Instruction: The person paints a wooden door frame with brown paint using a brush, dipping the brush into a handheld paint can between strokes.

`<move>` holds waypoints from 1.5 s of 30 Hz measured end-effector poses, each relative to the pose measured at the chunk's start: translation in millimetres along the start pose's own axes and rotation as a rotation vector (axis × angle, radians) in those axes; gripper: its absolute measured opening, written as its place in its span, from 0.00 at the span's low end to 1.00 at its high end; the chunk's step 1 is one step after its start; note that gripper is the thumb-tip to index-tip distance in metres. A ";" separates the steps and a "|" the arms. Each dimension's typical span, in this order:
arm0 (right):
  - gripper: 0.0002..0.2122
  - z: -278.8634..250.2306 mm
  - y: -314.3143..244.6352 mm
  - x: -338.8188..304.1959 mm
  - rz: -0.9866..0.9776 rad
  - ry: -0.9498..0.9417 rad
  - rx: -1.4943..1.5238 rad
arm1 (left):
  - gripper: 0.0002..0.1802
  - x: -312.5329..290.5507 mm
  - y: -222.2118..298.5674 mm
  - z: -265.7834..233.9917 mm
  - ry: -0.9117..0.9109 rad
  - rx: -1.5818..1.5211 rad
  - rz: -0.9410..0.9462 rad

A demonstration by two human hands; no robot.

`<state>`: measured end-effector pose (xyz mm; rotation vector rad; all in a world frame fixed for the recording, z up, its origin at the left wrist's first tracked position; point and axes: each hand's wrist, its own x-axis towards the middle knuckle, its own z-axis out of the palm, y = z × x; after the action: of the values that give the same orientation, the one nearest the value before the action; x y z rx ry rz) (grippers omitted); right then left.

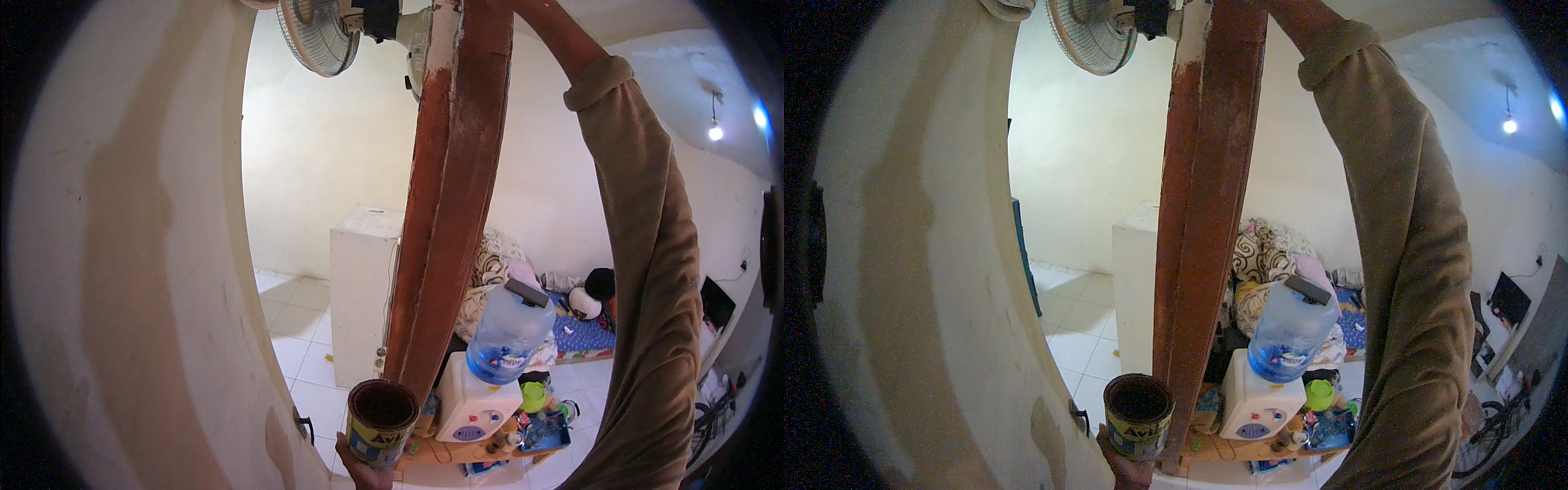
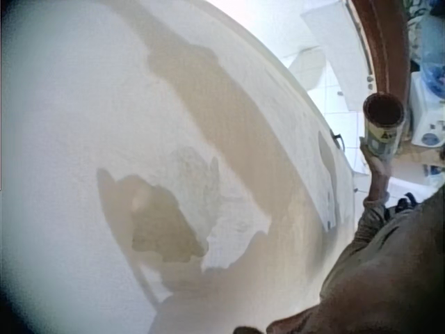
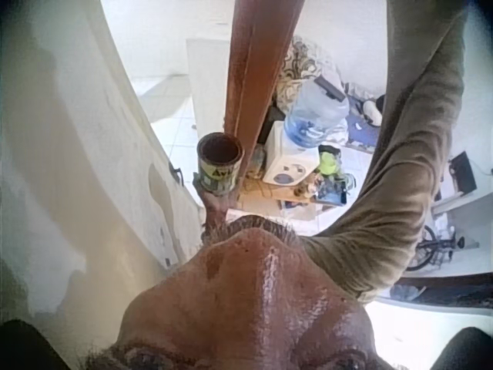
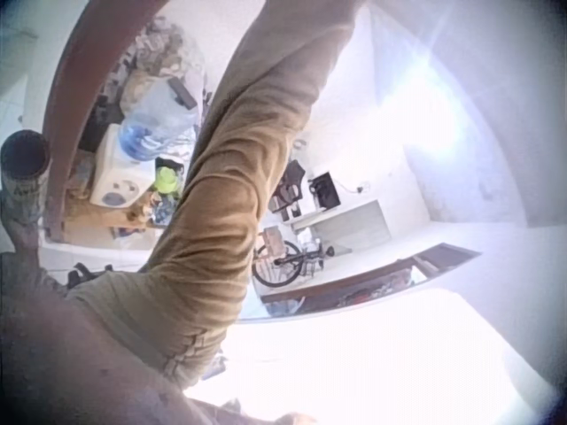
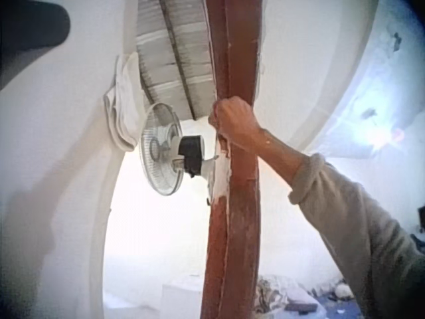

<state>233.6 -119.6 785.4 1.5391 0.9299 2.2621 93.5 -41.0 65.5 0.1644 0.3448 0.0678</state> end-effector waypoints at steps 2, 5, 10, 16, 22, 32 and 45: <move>0.11 -1.6 3.9 -0.4 -0.021 0.097 0.015 | 0.46 1.5 -1.3 -0.8 -0.013 0.014 0.010; 0.11 -4.6 1.9 -4.7 -0.050 -0.023 -0.003 | 0.46 -3.3 -2.0 6.6 0.018 -0.023 0.007; 0.11 -24.8 14.6 19.1 0.012 0.048 0.038 | 0.47 14.4 -5.6 -17.8 -0.088 -0.048 0.005; 0.09 -26.7 17.0 20.9 -0.009 0.158 0.152 | 0.47 -10.9 1.4 25.0 -0.053 -0.094 -0.057; 0.11 -10.5 -0.1 -2.3 -0.085 -0.050 0.133 | 0.35 -14.2 5.9 29.5 -0.152 0.007 0.205; 0.14 -53.7 27.6 5.1 0.188 -0.264 0.800 | 0.47 -16.9 5.6 29.2 -0.093 -0.126 -0.056; 0.14 0.9 33.3 1.3 0.495 0.136 0.509 | 0.49 -19.0 6.6 25.0 -0.001 -0.021 -0.003</move>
<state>238.6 -144.0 807.5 2.0305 1.3719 2.6258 83.9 -40.0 96.1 0.1429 0.3433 0.0679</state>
